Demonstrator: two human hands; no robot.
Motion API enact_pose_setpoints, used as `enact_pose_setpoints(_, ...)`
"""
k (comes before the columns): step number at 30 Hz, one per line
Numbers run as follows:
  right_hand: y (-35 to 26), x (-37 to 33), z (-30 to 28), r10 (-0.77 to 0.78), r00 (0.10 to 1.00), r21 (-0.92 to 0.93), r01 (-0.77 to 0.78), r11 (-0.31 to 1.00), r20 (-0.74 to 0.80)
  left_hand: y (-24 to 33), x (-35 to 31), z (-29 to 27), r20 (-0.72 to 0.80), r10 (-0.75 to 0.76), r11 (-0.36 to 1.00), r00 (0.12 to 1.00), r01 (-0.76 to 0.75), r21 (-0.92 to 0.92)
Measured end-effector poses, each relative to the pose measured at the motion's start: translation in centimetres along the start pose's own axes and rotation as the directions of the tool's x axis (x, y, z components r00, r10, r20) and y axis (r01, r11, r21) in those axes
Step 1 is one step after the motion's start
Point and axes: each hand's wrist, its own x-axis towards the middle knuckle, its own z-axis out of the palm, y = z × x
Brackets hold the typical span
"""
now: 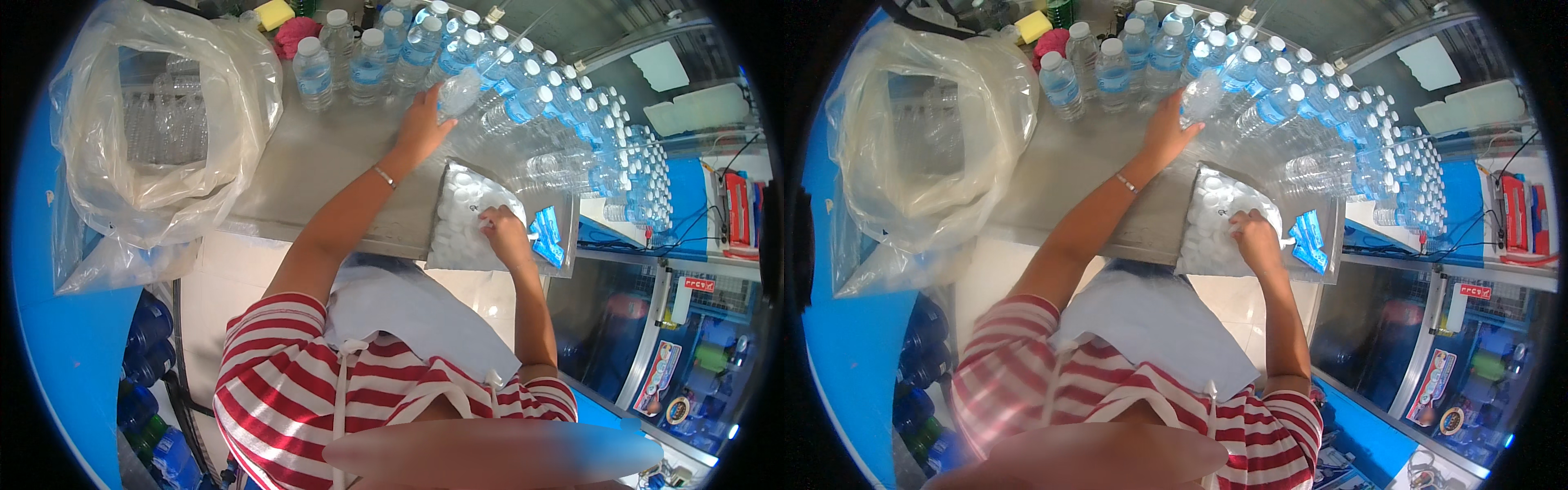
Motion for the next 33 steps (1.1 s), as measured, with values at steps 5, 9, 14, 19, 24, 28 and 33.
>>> enact_pose_setpoints(5, 0.1, 0.0, -2.6, 0.067, 0.99, 0.35, -0.02, 0.937, -0.124, 0.5, -0.6, -0.5, -0.007, 0.011, 1.0, 1.0, -0.011, 0.012)
enact_pose_setpoints(9, 0.9, 1.8, -4.7, -0.135, 0.988, 0.342, 0.101, 0.934, 0.077, 1.3, 1.0, -0.7, 0.097, -0.047, 0.992, 0.994, 0.035, 0.118)
enact_pose_setpoints(14, 2.1, 8.0, -4.8, 0.042, 0.995, 0.663, -0.094, 0.743, 0.094, 1.6, -0.7, -2.1, 0.109, -0.069, 0.987, 0.992, 0.052, 0.152)
enact_pose_setpoints(19, 0.2, 20.8, 1.3, 0.121, 0.963, 0.97, -0.238, -0.041, 0.241, 1.4, -6.9, -5.2, 0.105, -0.111, 0.989, 0.988, 0.1, 0.106)
enact_pose_setpoints(24, 0.0, 25.9, 4.4, 0.031, 0.947, 0.913, -0.301, -0.275, 0.321, 2.6, -9.1, -6.9, 0.089, -0.153, 0.988, 0.984, 0.151, 0.027)
enact_pose_setpoints(28, 0.4, 25.4, 1.0, -0.042, 0.953, 0.9, -0.296, -0.321, 0.299, 0.5, -8.0, -16.1, -0.361, -0.059, 0.983, 0.931, -0.01, -0.184)
enact_pose_setpoints(33, -2.0, 23.7, -2.5, -0.001, 0.941, 0.917, -0.331, -0.225, 0.339, -14.8, -4.2, -36.8, -0.776, 0.142, 0.684, 0.614, 0.506, 0.526)
